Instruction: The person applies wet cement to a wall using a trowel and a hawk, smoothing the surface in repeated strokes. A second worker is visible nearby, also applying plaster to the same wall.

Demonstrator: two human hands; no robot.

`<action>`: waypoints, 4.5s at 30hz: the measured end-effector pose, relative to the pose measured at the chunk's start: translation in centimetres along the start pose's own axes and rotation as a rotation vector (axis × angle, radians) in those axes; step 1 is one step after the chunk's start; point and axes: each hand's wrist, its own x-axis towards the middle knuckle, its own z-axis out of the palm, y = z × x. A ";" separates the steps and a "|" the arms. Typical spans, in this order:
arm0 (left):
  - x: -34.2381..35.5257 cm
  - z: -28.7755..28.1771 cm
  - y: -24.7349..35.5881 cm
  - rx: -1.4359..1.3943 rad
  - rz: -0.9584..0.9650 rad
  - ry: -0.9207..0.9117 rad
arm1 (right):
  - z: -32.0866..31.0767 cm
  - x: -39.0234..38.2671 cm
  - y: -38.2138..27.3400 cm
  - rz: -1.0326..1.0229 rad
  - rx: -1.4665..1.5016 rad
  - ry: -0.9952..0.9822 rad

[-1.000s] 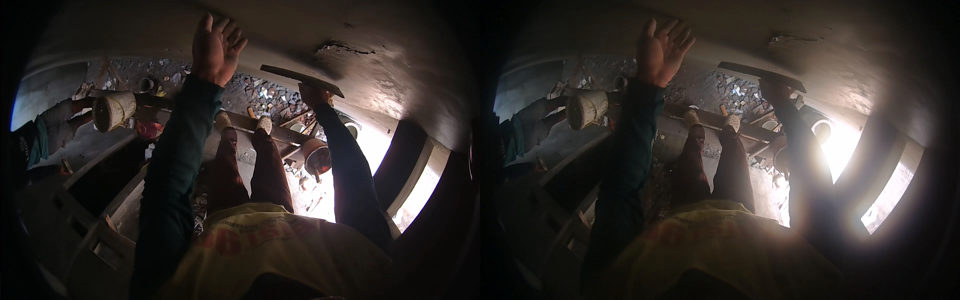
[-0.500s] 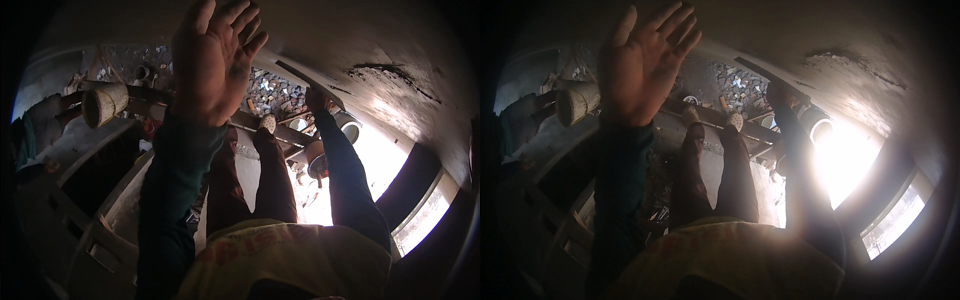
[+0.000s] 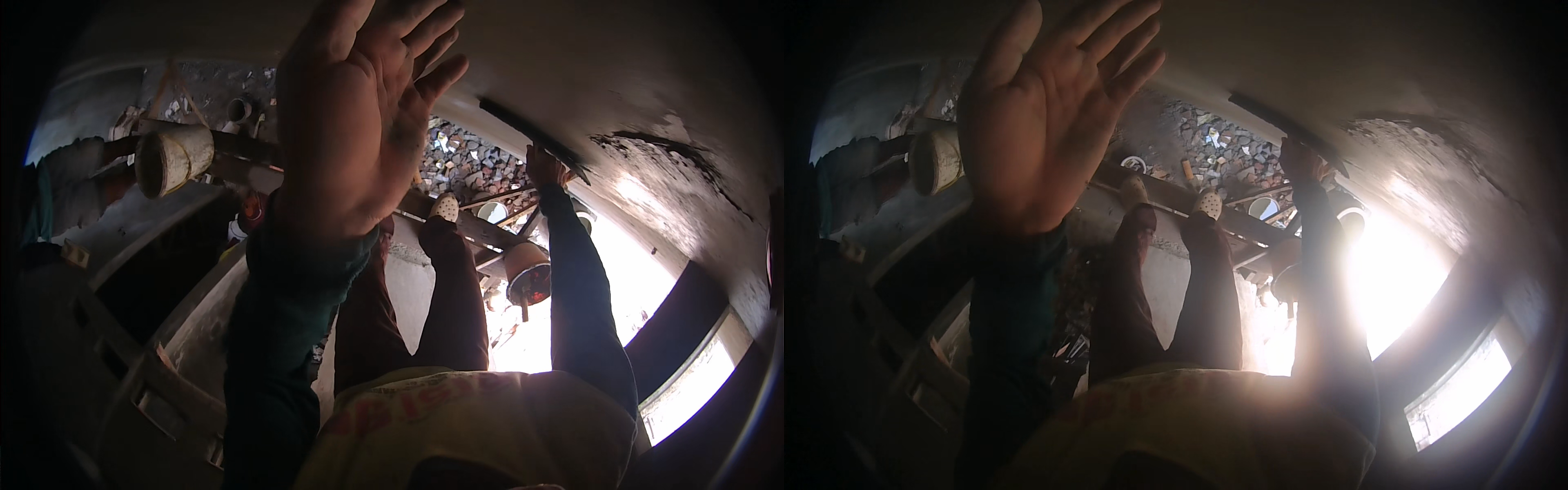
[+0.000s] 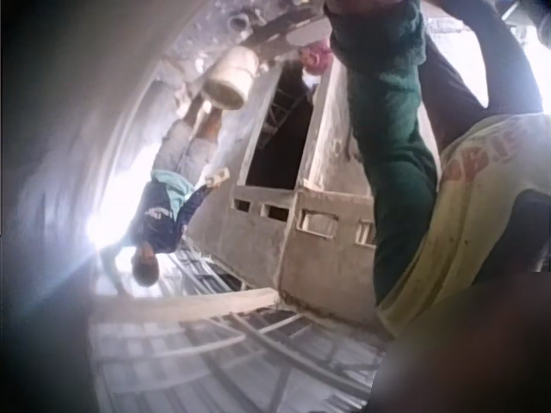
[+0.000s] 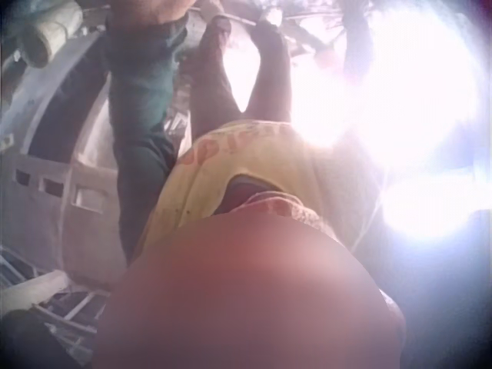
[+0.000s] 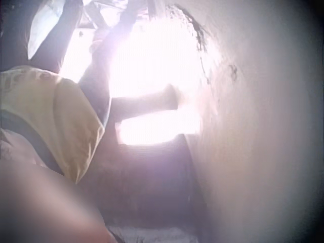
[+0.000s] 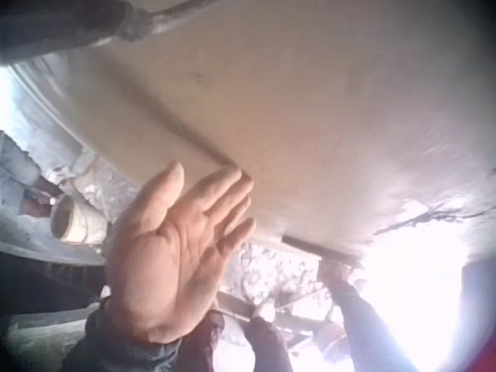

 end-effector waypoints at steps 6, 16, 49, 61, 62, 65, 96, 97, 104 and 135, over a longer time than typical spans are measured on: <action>0.6 -1.4 0.8 0.234 0.059 -0.225 | -13.9 -4.7 -1.2 -0.138 -0.067 0.251; -3.0 1.2 4.2 0.152 -0.015 -0.077 | -47.3 -13.8 -4.1 -0.543 -1.239 0.742; -3.6 7.2 -0.1 0.233 -0.035 0.114 | -25.0 -17.4 9.2 -0.093 0.087 0.402; -3.2 7.8 -1.1 0.269 -0.048 0.161 | -24.3 -11.5 9.0 -0.087 0.235 0.527; -3.3 8.0 -1.0 0.263 -0.053 0.152 | -25.9 -11.8 8.9 -0.102 0.193 0.572; -3.6 8.4 -0.6 0.233 -0.084 0.125 | -32.0 -14.5 9.3 -0.162 -0.084 0.565; -6.2 -9.2 8.3 0.330 0.013 0.288 | -37.2 -6.2 -25.0 -0.197 -0.289 -0.296; -5.7 -10.2 8.2 0.429 -0.072 0.268 | -35.9 -5.2 -27.7 -0.173 -0.266 -0.300; 0.0 -16.2 10.4 0.466 -0.003 -0.113 | -28.4 -1.3 -43.3 -0.334 0.154 0.268; 7.5 -13.4 18.3 0.588 0.138 -0.341 | -35.1 3.5 -46.7 -0.463 -0.128 0.255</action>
